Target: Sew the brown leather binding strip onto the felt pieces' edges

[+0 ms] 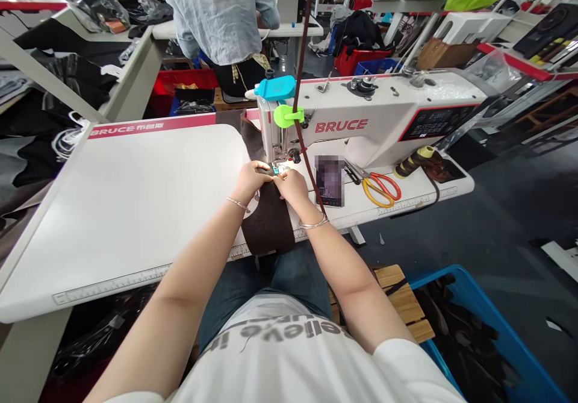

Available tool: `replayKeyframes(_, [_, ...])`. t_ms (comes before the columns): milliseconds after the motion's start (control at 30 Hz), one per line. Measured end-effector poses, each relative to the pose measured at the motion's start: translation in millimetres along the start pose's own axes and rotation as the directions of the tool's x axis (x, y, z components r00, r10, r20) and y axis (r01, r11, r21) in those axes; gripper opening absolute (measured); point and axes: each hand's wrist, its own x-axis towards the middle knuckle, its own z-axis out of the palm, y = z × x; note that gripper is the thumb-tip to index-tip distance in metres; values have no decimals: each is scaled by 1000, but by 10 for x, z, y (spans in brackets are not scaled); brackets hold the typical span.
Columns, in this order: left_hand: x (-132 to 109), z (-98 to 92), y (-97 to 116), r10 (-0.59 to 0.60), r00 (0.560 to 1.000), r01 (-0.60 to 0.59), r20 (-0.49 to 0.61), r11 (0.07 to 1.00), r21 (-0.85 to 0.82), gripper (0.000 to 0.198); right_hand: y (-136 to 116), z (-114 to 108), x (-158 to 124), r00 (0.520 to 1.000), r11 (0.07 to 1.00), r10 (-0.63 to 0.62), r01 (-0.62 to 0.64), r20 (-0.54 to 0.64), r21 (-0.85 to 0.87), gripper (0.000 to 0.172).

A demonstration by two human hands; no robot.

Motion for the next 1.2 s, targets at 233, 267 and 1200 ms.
replayKeyframes(233, [25, 34, -34, -36, 999, 39, 32, 995, -96, 30, -20, -14, 9, 999, 999, 39, -40, 7, 35, 15])
replayKeyframes(267, [25, 35, -32, -39, 999, 43, 35, 994, -105, 30, -22, -15, 10, 999, 998, 50, -50, 8, 47, 15])
replayKeyframes(1200, [31, 55, -83, 8, 999, 1, 39, 973, -233, 36, 106, 83, 128, 991, 937, 130, -133, 30, 324, 32])
